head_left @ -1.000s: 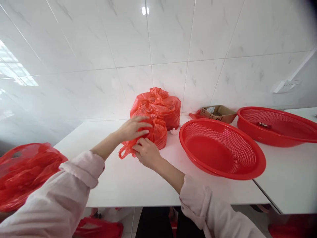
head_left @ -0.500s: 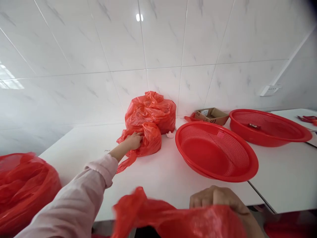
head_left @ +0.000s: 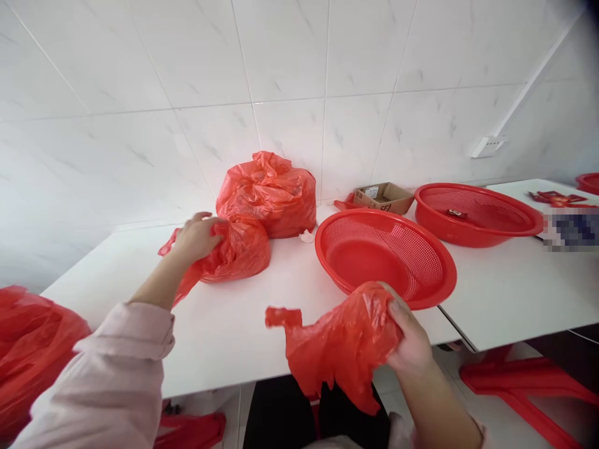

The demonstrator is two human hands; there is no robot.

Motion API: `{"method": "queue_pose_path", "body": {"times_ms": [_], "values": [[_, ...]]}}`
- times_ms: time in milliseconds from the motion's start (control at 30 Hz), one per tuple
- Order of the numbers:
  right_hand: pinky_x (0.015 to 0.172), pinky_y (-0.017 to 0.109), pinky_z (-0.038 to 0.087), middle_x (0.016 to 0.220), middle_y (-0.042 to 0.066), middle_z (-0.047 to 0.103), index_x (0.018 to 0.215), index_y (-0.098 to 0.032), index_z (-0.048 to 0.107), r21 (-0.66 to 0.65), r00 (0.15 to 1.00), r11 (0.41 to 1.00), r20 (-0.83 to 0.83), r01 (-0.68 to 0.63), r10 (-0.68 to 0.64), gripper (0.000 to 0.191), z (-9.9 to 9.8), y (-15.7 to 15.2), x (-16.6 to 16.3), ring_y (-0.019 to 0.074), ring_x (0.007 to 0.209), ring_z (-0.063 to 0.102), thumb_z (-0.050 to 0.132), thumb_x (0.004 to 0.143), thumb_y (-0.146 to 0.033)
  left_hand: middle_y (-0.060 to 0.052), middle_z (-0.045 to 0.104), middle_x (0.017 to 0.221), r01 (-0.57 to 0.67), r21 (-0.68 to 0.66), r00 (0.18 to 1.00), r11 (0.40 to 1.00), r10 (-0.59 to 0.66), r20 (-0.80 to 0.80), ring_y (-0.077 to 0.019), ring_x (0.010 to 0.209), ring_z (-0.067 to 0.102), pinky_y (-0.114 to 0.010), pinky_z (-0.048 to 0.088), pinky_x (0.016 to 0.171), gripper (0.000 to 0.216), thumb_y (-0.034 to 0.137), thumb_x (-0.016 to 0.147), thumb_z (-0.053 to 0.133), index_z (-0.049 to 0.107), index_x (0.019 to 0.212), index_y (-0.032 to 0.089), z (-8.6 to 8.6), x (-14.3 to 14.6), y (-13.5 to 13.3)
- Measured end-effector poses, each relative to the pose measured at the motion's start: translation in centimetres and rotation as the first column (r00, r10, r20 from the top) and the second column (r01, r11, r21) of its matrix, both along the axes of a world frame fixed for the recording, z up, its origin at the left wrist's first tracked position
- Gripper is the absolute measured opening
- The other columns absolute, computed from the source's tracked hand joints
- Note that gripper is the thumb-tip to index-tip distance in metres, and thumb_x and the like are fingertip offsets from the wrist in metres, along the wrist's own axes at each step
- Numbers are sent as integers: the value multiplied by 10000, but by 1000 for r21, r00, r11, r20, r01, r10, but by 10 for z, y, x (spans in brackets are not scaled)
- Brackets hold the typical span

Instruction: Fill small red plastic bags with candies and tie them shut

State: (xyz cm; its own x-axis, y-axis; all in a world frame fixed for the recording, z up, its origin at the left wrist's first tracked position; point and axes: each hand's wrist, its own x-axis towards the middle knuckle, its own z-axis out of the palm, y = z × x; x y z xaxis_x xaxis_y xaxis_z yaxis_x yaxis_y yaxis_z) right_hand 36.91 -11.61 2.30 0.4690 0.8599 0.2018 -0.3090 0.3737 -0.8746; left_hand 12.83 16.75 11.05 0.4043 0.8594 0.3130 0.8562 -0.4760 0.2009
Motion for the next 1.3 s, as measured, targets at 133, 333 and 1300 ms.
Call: {"method": "queue_pose_path", "body": {"times_ms": [133,333,1300], "values": [[528,281,512,698,19,599,876,-257,678,83,989,993,131,-86,75,361,16,12,0,149,572,567,653,785,-605,-62,471,1435,47,151,962,987,-85,258,-238,1316,486,-440,444,1082,322,353,959,394,482,1264,298,14,13,-90],[550,257,446,757,4,658,942,-289,748,155,863,920,429,-360,266,177,35,14,8,117,597,544,656,871,-423,-71,476,1482,615,-199,783,763,-622,36,-307,1250,560,-452,530,983,296,533,878,575,734,879,283,-32,39,-163],[676,255,336,605,-40,495,670,-186,538,-644,-2,763,764,-50,645,190,28,-62,33,101,594,407,539,860,-194,-125,665,1031,262,15,957,965,-257,-133,-291,899,667,-536,469,952,561,12,834,406,603,1313,226,-121,73,-129]]}}
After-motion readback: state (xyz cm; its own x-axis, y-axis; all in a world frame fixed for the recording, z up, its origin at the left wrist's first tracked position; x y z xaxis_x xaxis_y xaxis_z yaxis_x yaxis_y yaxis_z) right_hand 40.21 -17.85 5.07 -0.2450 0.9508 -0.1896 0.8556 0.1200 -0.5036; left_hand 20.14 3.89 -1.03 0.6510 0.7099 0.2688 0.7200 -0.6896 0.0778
